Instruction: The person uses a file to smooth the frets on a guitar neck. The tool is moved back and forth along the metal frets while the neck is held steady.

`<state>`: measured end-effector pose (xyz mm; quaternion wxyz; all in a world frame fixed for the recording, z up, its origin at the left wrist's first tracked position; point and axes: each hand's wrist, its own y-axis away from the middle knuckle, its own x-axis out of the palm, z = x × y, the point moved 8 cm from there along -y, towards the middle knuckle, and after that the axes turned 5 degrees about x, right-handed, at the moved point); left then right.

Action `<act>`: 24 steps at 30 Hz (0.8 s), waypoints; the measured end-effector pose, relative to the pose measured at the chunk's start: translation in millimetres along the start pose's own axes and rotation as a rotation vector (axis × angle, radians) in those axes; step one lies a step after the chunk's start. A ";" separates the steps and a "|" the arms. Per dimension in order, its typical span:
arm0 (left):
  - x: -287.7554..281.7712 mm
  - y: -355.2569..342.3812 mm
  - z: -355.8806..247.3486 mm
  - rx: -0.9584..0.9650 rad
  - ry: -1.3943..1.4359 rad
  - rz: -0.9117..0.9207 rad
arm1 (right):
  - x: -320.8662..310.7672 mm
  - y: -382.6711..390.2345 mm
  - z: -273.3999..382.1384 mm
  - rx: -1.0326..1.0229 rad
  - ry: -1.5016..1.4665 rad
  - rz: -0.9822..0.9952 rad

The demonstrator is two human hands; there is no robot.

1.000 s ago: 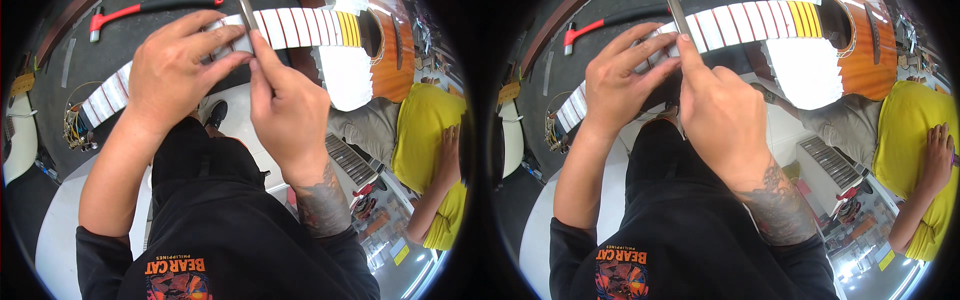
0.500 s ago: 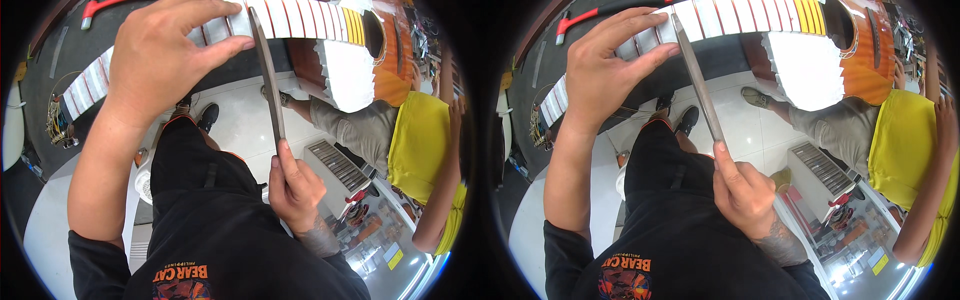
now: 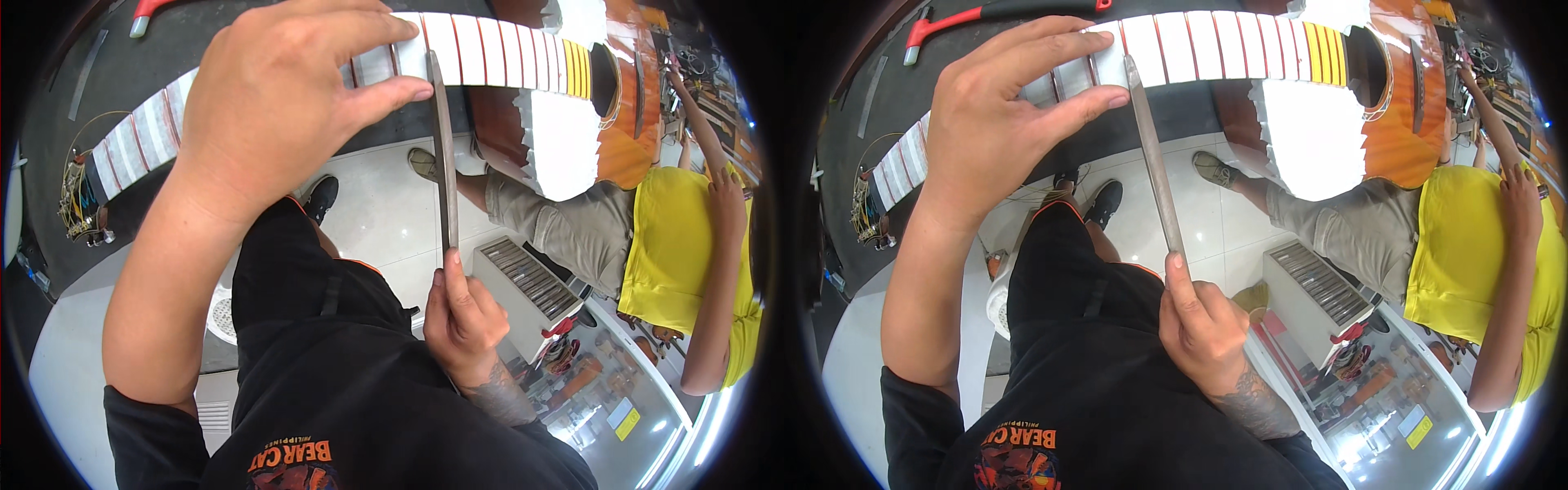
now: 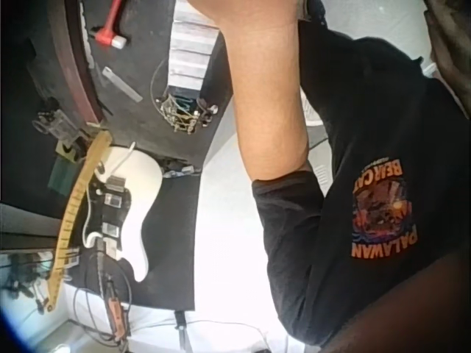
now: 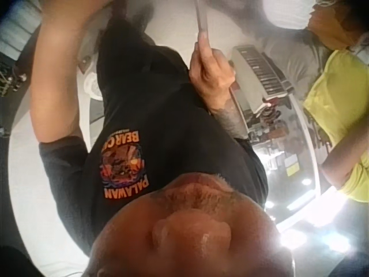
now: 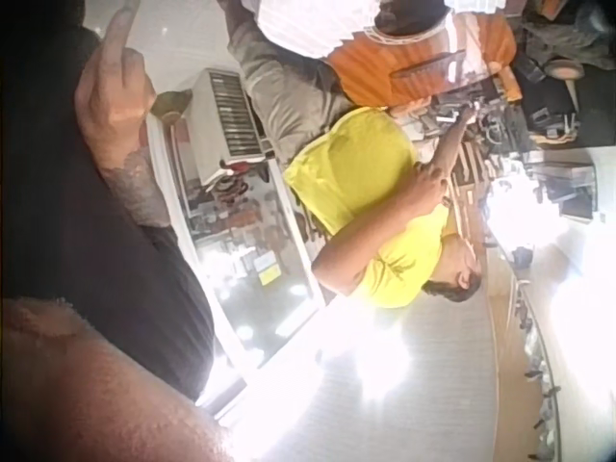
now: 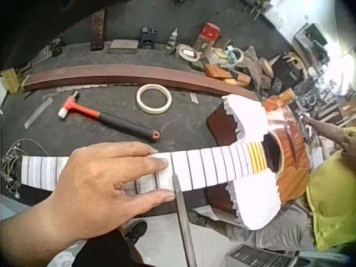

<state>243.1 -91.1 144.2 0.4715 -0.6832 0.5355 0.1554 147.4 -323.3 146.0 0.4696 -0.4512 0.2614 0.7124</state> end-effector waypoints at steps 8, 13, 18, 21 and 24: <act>-12.7 -2.5 -2.7 -0.014 0.147 -0.005 | 13.0 -119.4 33.6 -0.105 0.055 -0.019; -3.9 0.9 2.0 0.036 0.123 0.048 | 13.7 -122.0 27.5 -0.068 0.048 -0.006; 4.5 1.7 3.9 0.018 0.064 0.159 | 9.7 -26.4 0.1 -0.095 0.130 -0.079; 2.5 1.7 1.1 0.079 0.041 0.134 | 11.6 -24.1 0.1 -0.088 0.115 -0.085; 10.2 4.2 10.3 -0.008 0.130 0.149 | 15.3 -82.8 19.2 -0.085 0.114 -0.062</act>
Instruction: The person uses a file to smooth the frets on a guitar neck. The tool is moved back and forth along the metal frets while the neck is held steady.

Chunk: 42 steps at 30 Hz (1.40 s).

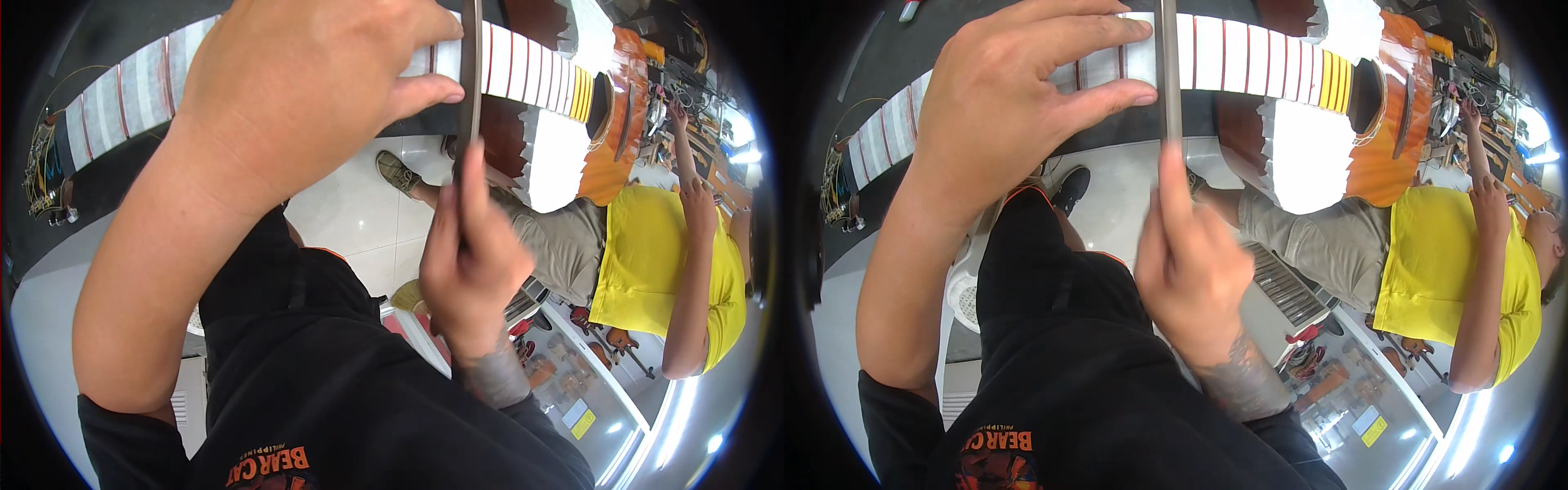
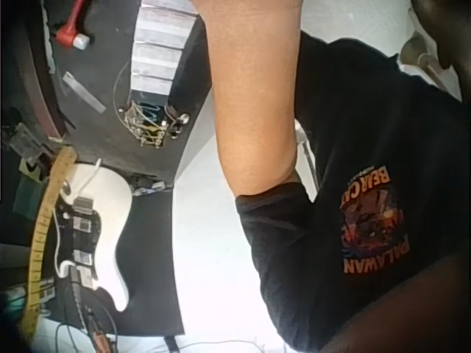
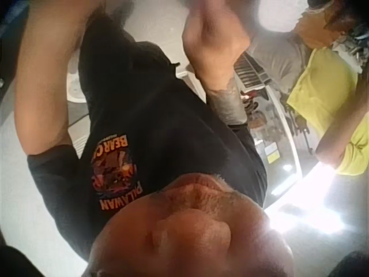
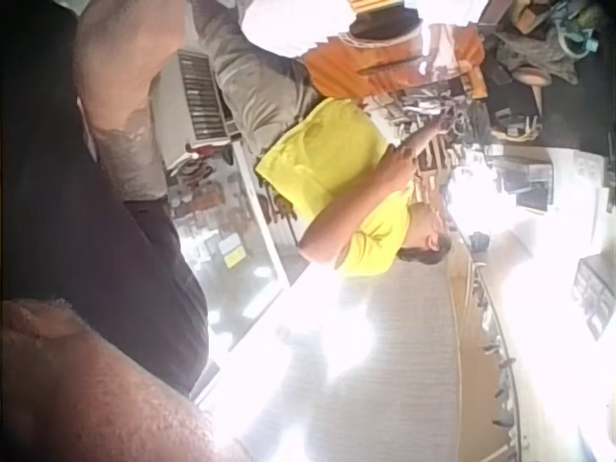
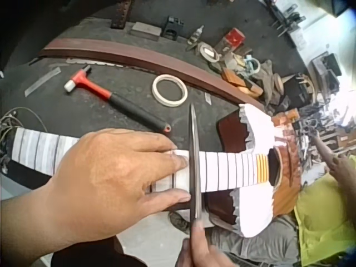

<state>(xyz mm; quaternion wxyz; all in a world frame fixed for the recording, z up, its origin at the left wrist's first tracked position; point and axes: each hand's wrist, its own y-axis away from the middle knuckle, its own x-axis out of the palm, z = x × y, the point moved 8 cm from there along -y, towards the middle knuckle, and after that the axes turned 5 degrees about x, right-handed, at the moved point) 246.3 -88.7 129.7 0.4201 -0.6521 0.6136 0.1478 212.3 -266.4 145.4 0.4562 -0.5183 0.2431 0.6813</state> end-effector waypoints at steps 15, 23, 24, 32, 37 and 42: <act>-11.0 4.1 -6.6 0.052 -0.001 -0.104 | -19.6 53.9 -11.0 0.031 -0.026 0.030; -12.6 -2.4 -3.9 0.006 0.046 -0.018 | -18.2 71.8 -11.6 0.073 -0.050 0.021; -10.1 -5.1 -5.0 0.011 0.062 -0.023 | -18.1 72.7 -13.3 0.074 -0.038 0.026; -4.8 4.6 -3.9 0.037 -0.010 -0.166 | -19.4 74.3 -11.6 0.095 -0.071 0.039; -10.4 7.7 -10.2 0.035 -0.077 -0.330 | -19.6 76.7 -11.7 0.085 -0.047 0.065; -15.1 -5.7 -13.2 -0.067 -0.113 -0.109 | -15.1 67.6 -7.3 0.119 -0.009 0.108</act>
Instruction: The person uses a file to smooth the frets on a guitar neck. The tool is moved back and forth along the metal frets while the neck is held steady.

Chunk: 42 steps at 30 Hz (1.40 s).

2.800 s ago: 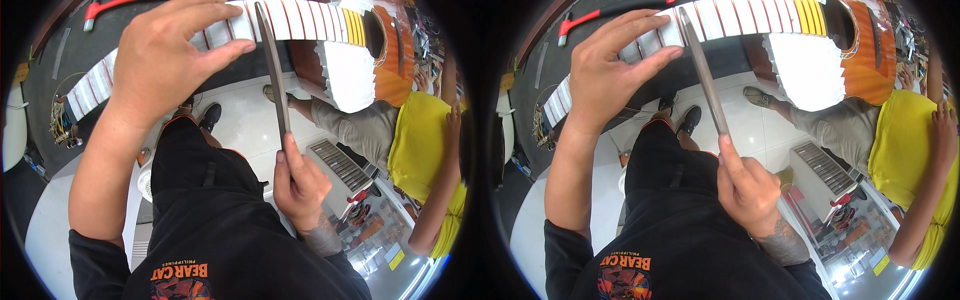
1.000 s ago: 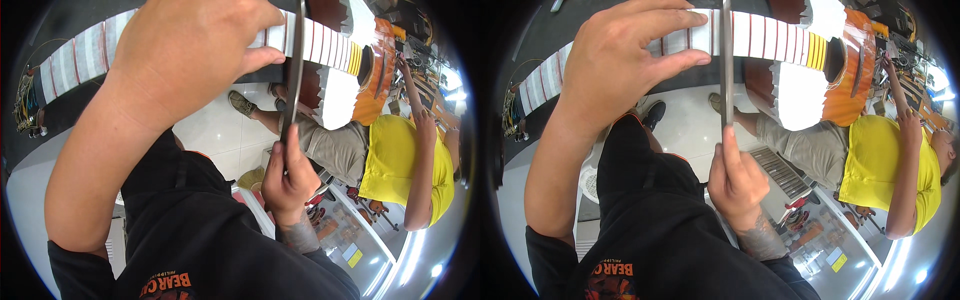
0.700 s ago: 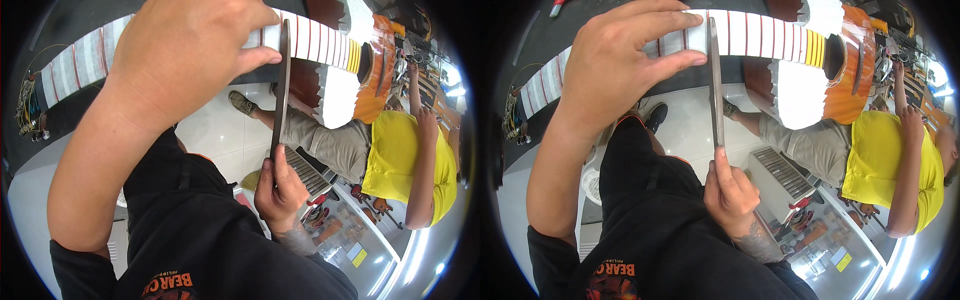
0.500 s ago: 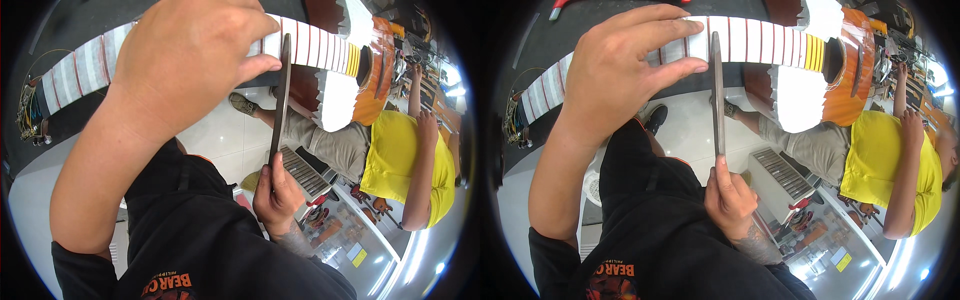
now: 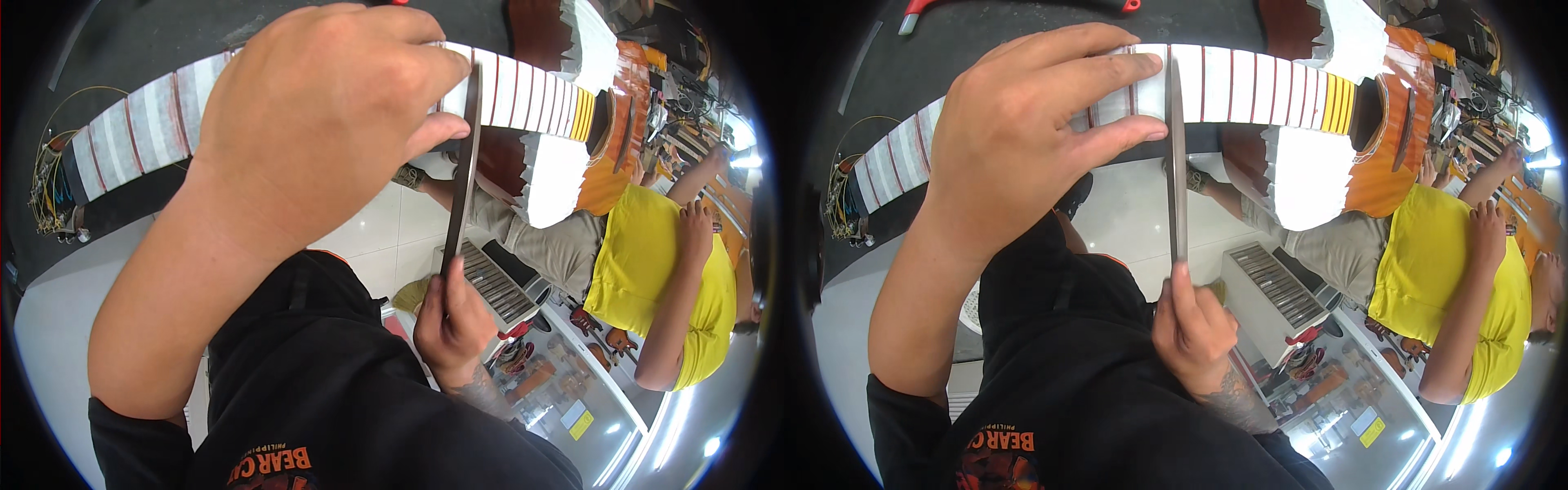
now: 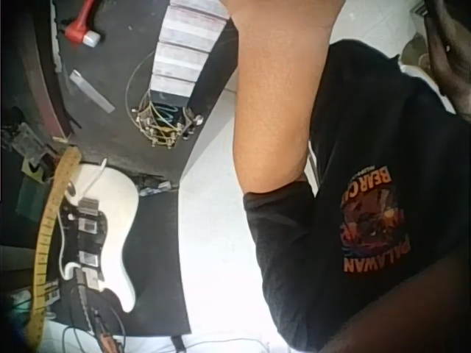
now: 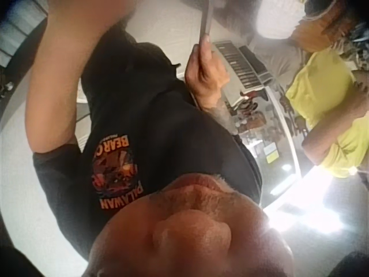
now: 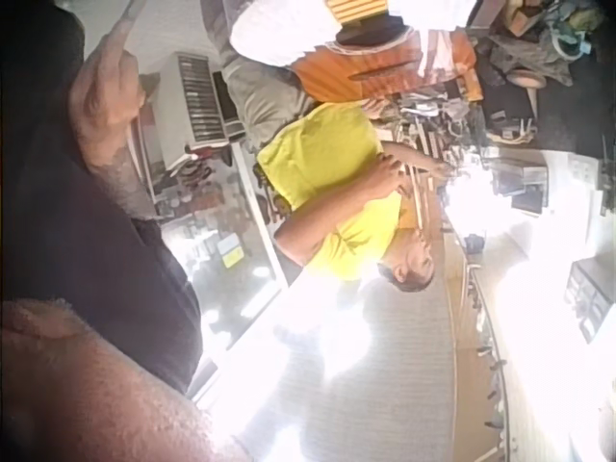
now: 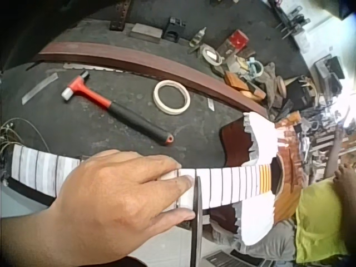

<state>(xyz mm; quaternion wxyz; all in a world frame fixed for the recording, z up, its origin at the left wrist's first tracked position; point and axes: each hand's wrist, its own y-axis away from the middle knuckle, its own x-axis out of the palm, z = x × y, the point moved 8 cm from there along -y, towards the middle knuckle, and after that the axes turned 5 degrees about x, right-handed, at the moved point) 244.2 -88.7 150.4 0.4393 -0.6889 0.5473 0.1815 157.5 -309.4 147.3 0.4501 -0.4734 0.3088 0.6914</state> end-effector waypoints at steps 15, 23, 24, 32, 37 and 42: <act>3.1 17.6 6.7 0.114 0.121 -0.293 | 1.5 -16.1 5.0 -0.112 -0.031 -0.093; -2.7 4.1 -0.3 0.188 0.096 -0.108 | 3.9 -63.7 20.8 -0.095 -0.032 -0.081; -5.3 6.3 -4.5 0.231 0.130 -0.123 | 5.3 -77.2 23.3 -0.103 -0.036 -0.085; 7.9 5.9 3.3 0.049 0.016 -0.066 | 9.1 -37.5 7.0 -0.101 0.031 -0.106; 5.8 6.6 7.1 0.102 0.107 -0.071 | 6.0 4.0 -0.8 -0.031 -0.019 -0.033; 7.3 5.8 3.8 0.115 0.105 0.000 | 4.9 -63.8 21.1 -0.076 0.039 0.001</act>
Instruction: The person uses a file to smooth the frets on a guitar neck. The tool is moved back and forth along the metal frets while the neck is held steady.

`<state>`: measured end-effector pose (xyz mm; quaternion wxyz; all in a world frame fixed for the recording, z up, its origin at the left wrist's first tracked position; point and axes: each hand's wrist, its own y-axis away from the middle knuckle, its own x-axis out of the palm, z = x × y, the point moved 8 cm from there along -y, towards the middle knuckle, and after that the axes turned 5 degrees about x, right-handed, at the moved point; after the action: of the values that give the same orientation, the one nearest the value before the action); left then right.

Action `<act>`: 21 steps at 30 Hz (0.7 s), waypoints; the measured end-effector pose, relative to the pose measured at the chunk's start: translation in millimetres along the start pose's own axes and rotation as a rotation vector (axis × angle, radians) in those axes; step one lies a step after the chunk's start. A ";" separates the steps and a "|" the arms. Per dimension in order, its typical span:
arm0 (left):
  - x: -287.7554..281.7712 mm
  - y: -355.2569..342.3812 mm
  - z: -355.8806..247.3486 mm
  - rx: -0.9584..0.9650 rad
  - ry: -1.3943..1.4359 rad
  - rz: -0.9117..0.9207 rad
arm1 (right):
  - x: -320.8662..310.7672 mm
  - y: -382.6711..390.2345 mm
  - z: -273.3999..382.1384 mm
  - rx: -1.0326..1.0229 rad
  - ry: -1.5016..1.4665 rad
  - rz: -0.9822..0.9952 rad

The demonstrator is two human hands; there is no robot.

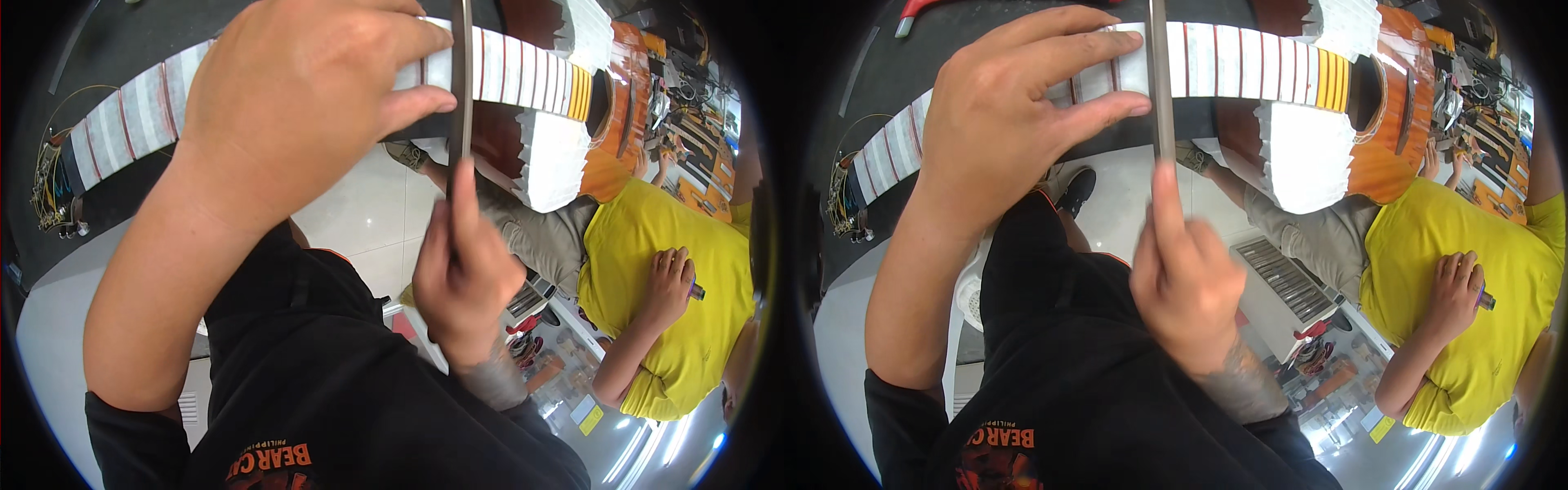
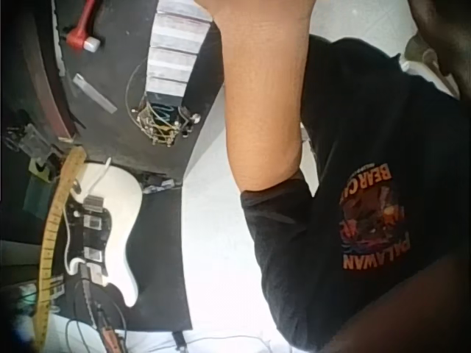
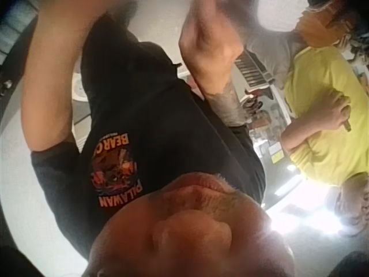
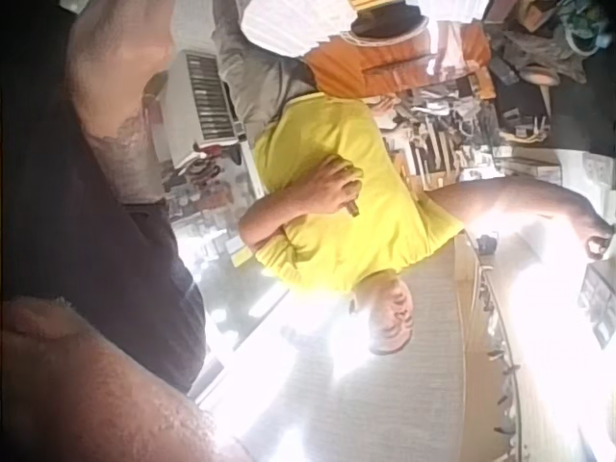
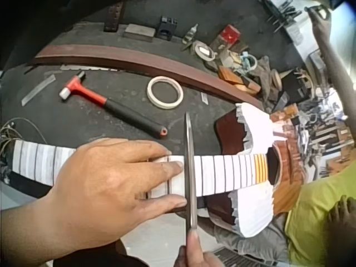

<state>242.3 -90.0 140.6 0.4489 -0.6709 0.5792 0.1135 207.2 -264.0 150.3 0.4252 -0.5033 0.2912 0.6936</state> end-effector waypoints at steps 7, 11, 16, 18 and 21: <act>2.4 0.8 3.5 -0.129 -0.048 -0.056 | 3.3 -5.1 -4.7 -0.057 -0.040 -0.097; 2.2 -0.3 0.6 -0.078 -0.091 -0.045 | -2.5 63.1 -14.6 -0.011 0.014 -0.102; 2.1 0.6 1.0 -0.093 -0.090 -0.054 | 3.2 35.7 -13.4 -0.011 -0.008 -0.090; 1.6 0.5 -0.4 -0.082 -0.096 -0.061 | 3.6 -8.4 -5.0 -0.066 -0.070 -0.110; -2.2 -1.0 4.9 -0.119 -0.060 -0.045 | -0.1 -47.1 5.3 -0.099 -0.112 -0.161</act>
<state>244.3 -85.1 139.7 0.4277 -0.7055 0.5426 0.1579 246.4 -237.5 153.2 0.4698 -0.5057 0.1910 0.6979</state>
